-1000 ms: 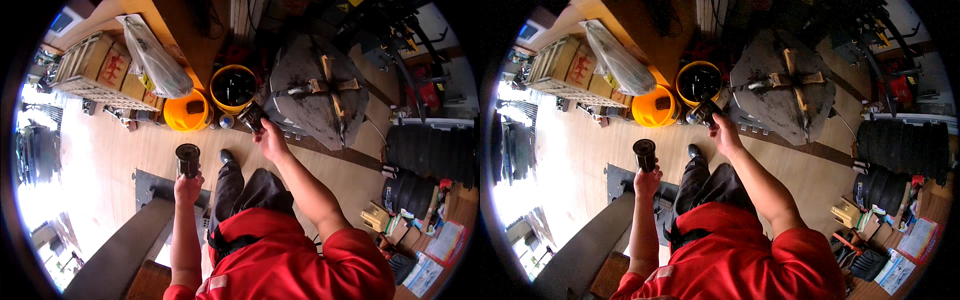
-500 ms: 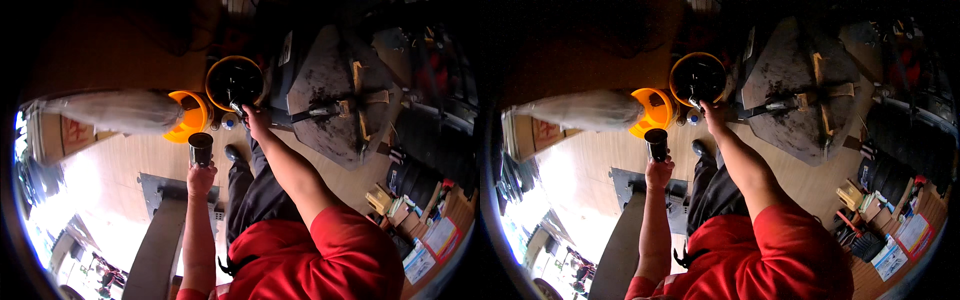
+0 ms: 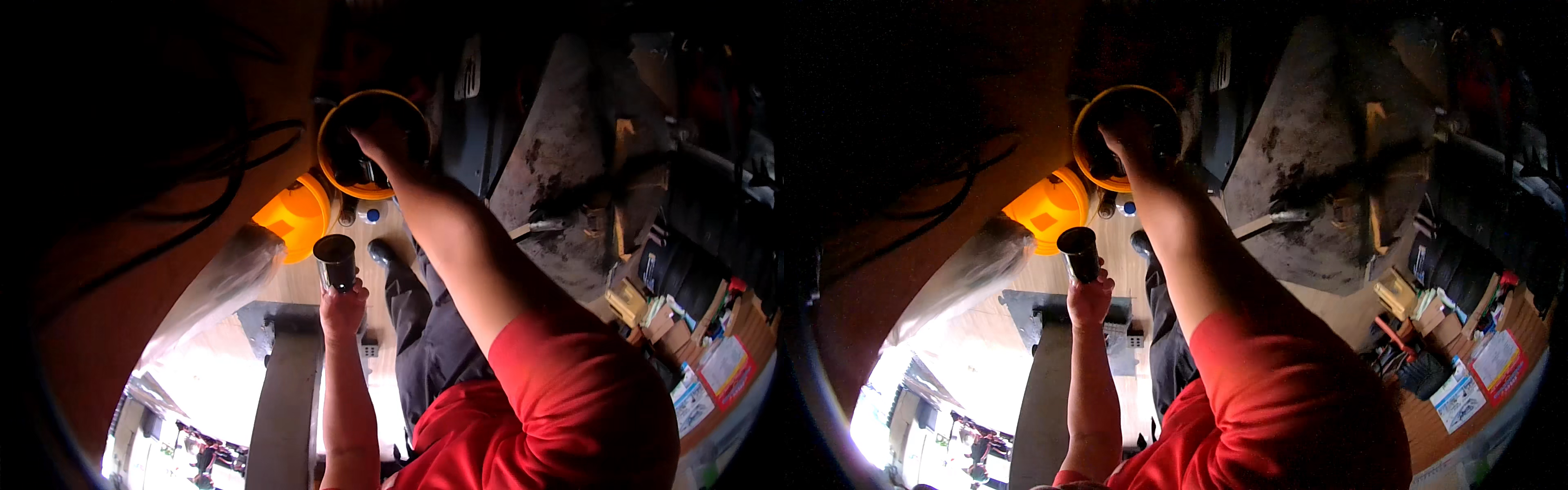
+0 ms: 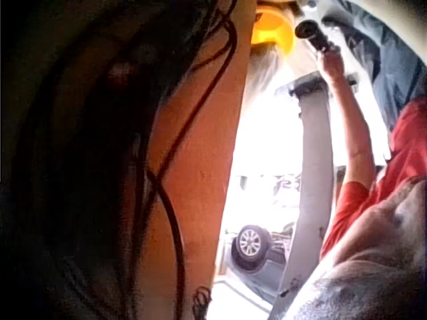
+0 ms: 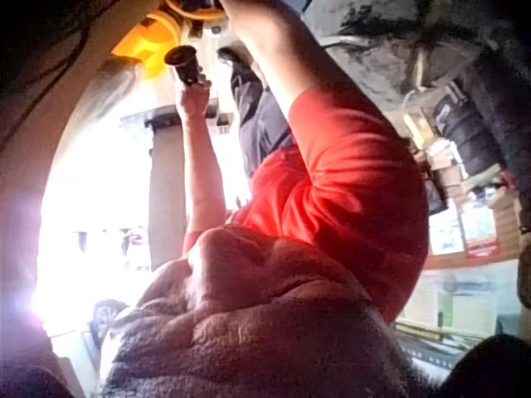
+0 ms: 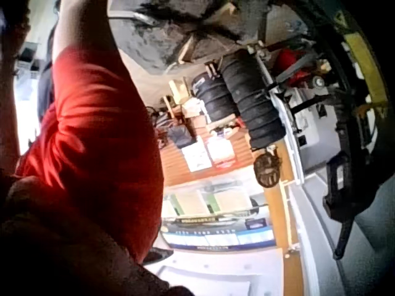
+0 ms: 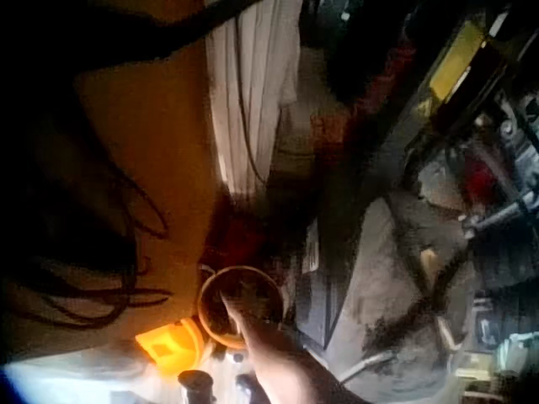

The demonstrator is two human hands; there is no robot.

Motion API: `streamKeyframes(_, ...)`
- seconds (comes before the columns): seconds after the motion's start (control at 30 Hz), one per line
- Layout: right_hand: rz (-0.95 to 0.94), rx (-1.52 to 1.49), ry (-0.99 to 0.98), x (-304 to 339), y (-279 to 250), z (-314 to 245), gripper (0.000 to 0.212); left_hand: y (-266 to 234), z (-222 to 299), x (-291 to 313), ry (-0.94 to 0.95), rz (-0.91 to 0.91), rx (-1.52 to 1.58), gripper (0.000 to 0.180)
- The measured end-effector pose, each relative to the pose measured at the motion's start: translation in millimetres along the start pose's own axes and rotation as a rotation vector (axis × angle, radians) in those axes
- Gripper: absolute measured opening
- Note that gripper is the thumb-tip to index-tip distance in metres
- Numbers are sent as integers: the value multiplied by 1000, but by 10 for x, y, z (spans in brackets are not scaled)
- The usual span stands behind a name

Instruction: The person removes multiple used oil filters from a red oil drain machine and places them into a yellow bucket. The person repeats this process for several filters, moving between the drain machine and the bucket.

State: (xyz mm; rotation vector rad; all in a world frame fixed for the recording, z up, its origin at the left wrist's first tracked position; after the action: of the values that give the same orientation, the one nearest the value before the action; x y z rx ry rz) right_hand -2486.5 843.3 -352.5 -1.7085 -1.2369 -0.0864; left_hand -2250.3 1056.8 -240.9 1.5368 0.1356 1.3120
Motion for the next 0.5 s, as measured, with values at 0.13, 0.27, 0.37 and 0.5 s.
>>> streamKeyframes(0.13,121,227,-174,-325,19,-133,52,-92,31,-141,-9,8,-49,63)
streamKeyframes(0.27,193,372,-340,-93,155,-164,36,-280,30,-221,-20,41,-57,63)
streamKeyframes(0.37,-103,778,-722,366,639,42,24,-334,10,-216,-8,72,-43,62)
streamKeyframes(0.5,133,1000,-1139,491,1113,378,31,-380,-14,-301,-12,69,-24,62)
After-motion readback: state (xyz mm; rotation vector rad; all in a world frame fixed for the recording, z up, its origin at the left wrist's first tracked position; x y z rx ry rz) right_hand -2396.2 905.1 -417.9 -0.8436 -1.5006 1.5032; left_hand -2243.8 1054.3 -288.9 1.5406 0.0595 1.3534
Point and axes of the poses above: each hand's wrist, its own x-axis away from the middle knuckle, its own y-axis out of the palm, z = x × y, the point moved 3 cm from there along -x, towards the middle knuckle, and after that the axes turned 2 degrees about z, right-handed, at the moved point
